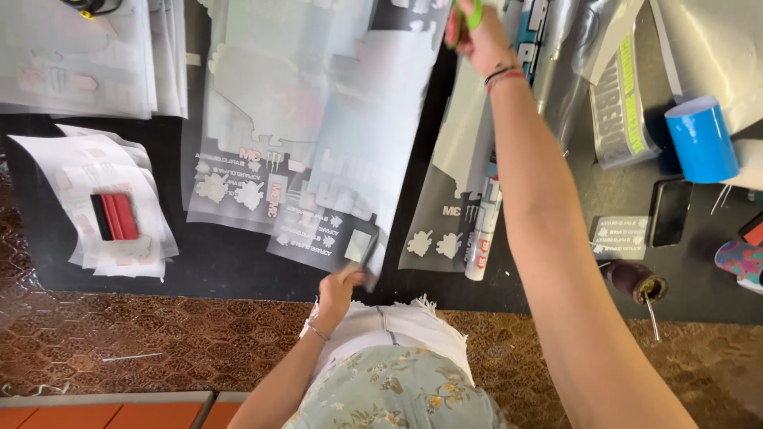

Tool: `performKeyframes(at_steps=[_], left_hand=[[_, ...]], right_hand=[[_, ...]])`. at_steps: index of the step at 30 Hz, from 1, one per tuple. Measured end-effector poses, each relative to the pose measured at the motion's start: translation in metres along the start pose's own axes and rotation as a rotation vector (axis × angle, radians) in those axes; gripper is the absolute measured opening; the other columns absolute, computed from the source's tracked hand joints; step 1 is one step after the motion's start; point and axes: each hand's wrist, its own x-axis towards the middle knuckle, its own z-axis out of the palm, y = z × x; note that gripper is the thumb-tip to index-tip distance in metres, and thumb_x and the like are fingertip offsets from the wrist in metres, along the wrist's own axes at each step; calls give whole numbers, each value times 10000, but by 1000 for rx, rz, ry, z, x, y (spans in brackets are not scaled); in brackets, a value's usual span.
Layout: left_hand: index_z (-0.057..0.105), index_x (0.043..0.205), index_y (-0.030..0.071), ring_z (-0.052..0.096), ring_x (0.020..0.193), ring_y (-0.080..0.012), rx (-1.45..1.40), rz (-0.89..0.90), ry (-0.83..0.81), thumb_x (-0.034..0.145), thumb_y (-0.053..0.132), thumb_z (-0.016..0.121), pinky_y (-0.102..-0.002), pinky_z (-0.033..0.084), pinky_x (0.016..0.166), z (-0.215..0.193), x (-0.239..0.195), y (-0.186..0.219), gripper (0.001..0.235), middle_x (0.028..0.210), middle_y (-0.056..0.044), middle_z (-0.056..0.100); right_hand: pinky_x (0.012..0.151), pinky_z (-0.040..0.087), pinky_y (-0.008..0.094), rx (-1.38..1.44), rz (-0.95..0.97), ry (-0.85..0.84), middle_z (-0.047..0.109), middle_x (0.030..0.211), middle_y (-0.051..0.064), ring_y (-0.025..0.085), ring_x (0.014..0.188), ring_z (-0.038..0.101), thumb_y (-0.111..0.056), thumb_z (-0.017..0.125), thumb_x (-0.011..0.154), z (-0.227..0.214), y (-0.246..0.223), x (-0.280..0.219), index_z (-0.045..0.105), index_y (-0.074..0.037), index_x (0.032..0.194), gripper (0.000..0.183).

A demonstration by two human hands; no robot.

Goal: Cutting printed vinyl sheets into individual decals using scissors on a production table.

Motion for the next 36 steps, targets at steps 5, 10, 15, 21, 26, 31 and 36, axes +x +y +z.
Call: performKeyframes(at_steps=[5, 10, 15, 21, 26, 31, 36], left_hand=[[763, 1052, 90, 576, 672, -176, 591, 606, 580, 886, -33, 803, -267, 530, 559, -36, 7, -19, 211, 778, -76, 667], [702, 852, 5, 595, 661, -182, 538, 733, 578, 1009, 103, 709, -291, 513, 603, -52, -6, -5, 185, 766, -91, 670], [829, 1016, 71, 708, 941, -155, -627, -63, 172, 916, 212, 812, -373, 573, 869, -38, -35, 23, 174, 945, -95, 789], [605, 1378, 15, 695, 999, -309, -1173, -426, 472, 1028, 185, 661, -486, 553, 881, -26, 93, -92, 394, 1151, -151, 687], [558, 1483, 102, 707, 1137, -335, -639, -45, 583, 1117, 163, 539, -482, 629, 905, -102, -7, 89, 372, 1330, -157, 635], [588, 1251, 116, 699, 1033, -227, -474, 129, 674, 1171, 251, 450, -423, 657, 854, -102, 37, 11, 209, 1173, -53, 610], [410, 1441, 147, 701, 1061, -264, -1110, 79, 528, 1165, 286, 385, -520, 614, 898, -99, 53, 25, 310, 1302, -100, 721]], right_hand=[[680, 409, 254, -268, -199, 46, 586, 718, 5, 98, 720, 558, -172, 420, 785, 7, -34, -19, 582, -144, 701, 184], [584, 470, 212, -728, -179, 350, 513, 586, -87, 44, 535, 522, -771, 328, 990, 55, 66, -107, 535, -220, 649, 680], [726, 560, 384, -172, 104, 396, 488, 939, 81, 234, 799, 616, -259, 879, 892, 108, 214, -200, 437, -11, 1168, 577], [751, 681, 418, 115, 81, 464, 640, 980, 185, 286, 855, 737, 20, 712, 907, 136, 255, -218, 557, 68, 1111, 260], [830, 692, 454, 152, -61, 434, 670, 1085, 236, 306, 976, 727, 41, 690, 950, 143, 240, -215, 555, 81, 1247, 329], [774, 693, 454, 64, -246, 364, 704, 1005, 245, 305, 892, 741, 5, 705, 948, 181, 204, -173, 618, 41, 1242, 309], [747, 686, 429, -99, -348, 208, 752, 978, 179, 314, 864, 762, -175, 797, 939, 202, 161, -129, 669, -29, 1142, 280]])
